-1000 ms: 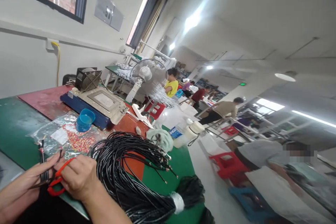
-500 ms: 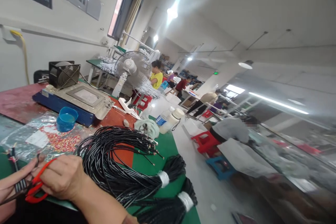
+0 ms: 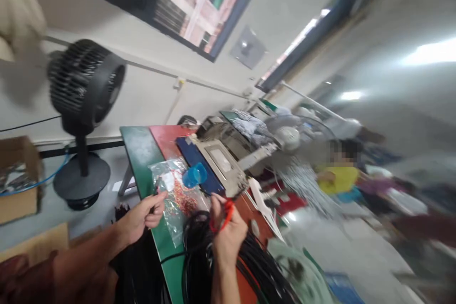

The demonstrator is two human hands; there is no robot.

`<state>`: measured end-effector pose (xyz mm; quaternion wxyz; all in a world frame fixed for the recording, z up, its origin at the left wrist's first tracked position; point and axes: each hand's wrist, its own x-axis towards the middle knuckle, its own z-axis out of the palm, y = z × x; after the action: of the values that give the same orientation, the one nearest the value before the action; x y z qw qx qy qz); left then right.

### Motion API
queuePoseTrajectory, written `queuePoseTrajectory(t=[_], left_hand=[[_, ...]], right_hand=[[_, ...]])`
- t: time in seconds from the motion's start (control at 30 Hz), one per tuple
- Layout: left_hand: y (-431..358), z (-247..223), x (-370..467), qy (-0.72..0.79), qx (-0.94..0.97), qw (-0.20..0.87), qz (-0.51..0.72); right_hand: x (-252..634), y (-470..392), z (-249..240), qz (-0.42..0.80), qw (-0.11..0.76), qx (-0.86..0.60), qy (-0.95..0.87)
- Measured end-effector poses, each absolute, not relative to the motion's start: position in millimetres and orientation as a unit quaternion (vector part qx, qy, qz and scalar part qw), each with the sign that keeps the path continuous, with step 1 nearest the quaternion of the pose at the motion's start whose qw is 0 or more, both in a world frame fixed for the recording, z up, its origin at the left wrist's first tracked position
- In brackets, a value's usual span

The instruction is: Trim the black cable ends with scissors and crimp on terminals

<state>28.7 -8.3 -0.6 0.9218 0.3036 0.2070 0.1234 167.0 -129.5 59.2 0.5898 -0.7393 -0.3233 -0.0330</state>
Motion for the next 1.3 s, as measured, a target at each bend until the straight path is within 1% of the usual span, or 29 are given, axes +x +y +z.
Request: queuePoseTrajectory(t=[0.13,0.27,0.37,0.5,0.7,0.83,1.07,1.3], left_hand=[[-8,-1,26,0.174,0.217,0.947,0.161],[-17,-9,26,0.152,0.201,0.947,0.197],[-20,-15,31,0.143,0.241,0.935,0.217],[-18,-21,39,0.178,0.306,0.907,0.228],[-16,-29,51,0.181,0.41,0.863,0.233],[-16,-34,55,0.182,0.467,0.831,0.241],[-13,-41,57,0.2,0.452,0.84,0.222],[-13,-43,56,0.198,0.496,0.815,0.224]], right_hand=[[191,-119,63,0.017,0.592,-0.766,-0.248],[207,-110,58,0.024,0.573,-0.789,-0.219],[218,-102,52,0.021,0.53,-0.811,-0.248],[227,-94,48,0.003,0.461,-0.832,-0.309],[226,-83,48,0.001,0.384,-0.864,-0.327],[228,-78,46,-0.001,0.359,-0.869,-0.34],[234,-77,41,0.029,0.295,-0.895,-0.335],[233,-75,42,0.046,0.297,-0.893,-0.335]])
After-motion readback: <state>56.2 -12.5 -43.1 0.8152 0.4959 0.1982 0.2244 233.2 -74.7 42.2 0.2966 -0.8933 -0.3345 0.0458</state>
